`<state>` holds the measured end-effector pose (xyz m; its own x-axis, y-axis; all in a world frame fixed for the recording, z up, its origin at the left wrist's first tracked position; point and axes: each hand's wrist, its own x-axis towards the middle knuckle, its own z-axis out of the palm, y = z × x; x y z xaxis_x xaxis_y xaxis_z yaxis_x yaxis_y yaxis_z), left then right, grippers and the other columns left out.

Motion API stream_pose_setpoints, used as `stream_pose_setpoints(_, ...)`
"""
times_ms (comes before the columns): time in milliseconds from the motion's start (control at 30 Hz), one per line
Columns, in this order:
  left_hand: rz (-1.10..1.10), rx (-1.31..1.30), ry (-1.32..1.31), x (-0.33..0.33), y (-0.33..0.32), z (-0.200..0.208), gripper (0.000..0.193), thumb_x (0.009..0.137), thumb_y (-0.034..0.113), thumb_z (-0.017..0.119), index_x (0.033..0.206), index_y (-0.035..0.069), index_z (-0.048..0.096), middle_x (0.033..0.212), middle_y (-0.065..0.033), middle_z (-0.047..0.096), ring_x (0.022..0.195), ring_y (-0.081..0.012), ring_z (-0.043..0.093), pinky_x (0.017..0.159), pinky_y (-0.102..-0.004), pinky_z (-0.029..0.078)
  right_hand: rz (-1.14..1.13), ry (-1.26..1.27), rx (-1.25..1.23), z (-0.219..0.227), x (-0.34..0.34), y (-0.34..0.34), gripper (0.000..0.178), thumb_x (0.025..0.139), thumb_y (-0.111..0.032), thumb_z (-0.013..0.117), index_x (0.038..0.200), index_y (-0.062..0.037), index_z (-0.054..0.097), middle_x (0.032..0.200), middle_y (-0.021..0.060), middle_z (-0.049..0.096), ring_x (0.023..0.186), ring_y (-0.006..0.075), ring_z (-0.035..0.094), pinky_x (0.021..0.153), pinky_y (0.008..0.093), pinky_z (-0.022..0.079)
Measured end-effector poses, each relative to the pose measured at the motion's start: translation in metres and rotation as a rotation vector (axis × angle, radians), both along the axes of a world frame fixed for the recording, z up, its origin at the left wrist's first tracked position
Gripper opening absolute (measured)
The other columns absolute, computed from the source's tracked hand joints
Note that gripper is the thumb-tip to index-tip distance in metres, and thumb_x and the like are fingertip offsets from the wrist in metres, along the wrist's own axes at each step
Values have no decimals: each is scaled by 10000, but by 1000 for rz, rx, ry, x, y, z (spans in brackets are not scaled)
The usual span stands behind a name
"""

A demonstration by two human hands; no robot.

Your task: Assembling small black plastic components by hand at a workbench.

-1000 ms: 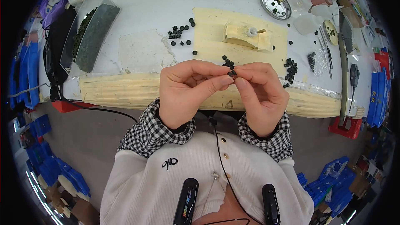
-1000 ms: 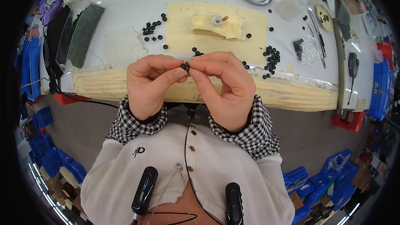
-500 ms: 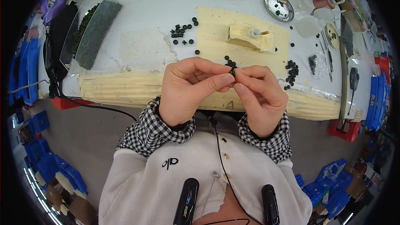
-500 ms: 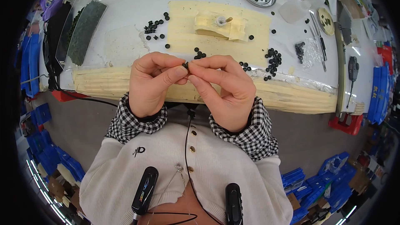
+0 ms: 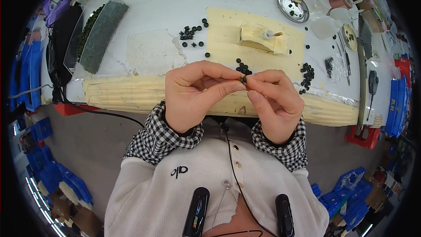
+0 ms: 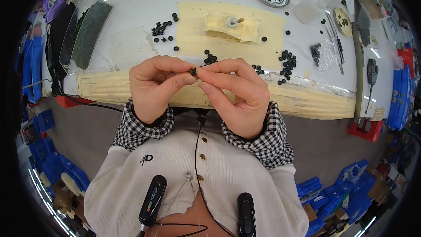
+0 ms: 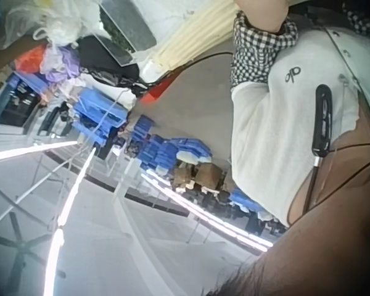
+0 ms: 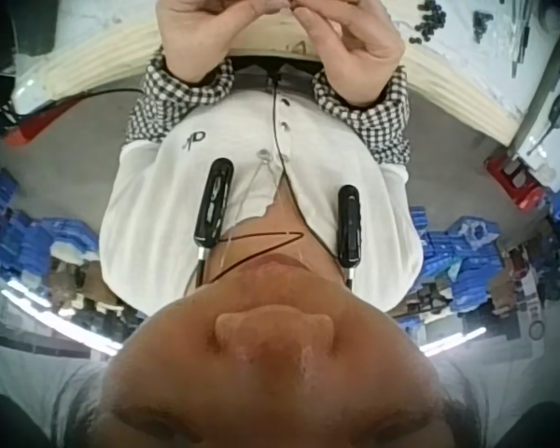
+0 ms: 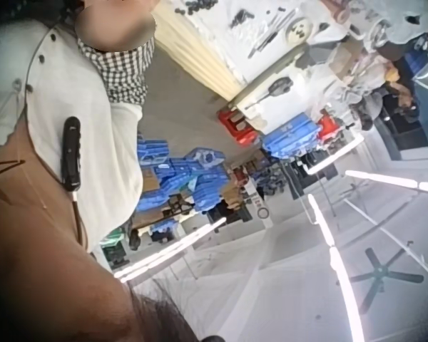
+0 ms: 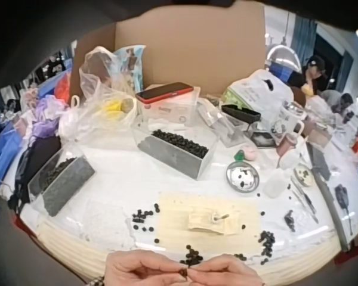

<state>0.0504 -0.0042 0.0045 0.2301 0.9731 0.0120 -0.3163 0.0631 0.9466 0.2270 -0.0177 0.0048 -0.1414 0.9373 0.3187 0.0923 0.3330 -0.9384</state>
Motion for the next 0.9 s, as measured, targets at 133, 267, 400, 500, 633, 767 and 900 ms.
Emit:
stream_pose_setpoints(133,48,165,150,-1,2,0,164,755,-96,647,911,-47,648,889,-126,660,813,-161,643,737,-246,521,-5,38,-37,-1,-2,-1,235,763,66,637,988,3,667,949,111,617,828,155,596,704,233,474)
stream_pose_setpoints(267,61,298,290,0,5,3,212,724,-137,649,909,-33,656,889,-132,660,813,-160,629,725,-250,503,-4,85,-95,-1,-1,-1,228,772,67,629,990,12,663,953,112,615,846,152,592,715,228,471)
stream_pose_setpoints(400,58,290,281,-2,4,2,208,723,-141,647,903,-36,653,886,-135,658,805,-162,629,719,-250,505,8,64,-84,-1,-1,-1,237,771,67,631,997,5,665,943,112,617,832,156,593,696,229,472)
stream_pose_setpoints(500,34,141,156,-2,3,2,159,751,-77,662,907,-44,659,869,-124,659,805,-162,649,718,-237,531,20,-44,4,0,1,1,258,763,64,644,1008,-13,670,932,109,619,806,159,597,661,223,474)
stream_pose_setpoints(633,9,38,45,-1,4,4,151,756,-78,661,905,-54,657,882,-133,654,821,-167,647,744,-242,538,24,-147,115,2,2,5,287,752,60,662,1024,-28,671,911,100,616,751,145,580,605,217,459)
stream_pose_setpoints(767,5,87,81,-3,6,3,148,754,-82,659,899,-52,660,879,-135,655,822,-167,645,740,-245,537,50,-144,128,0,2,5,298,749,59,668,1035,-23,666,900,94,609,718,133,556,577,219,440)
stream_pose_setpoints(900,-14,60,69,-4,7,3,145,750,-85,660,891,-53,663,875,-136,656,816,-167,645,736,-247,536,84,-144,136,2,5,7,299,749,59,669,1038,-17,663,902,94,607,716,132,553,575,217,436)
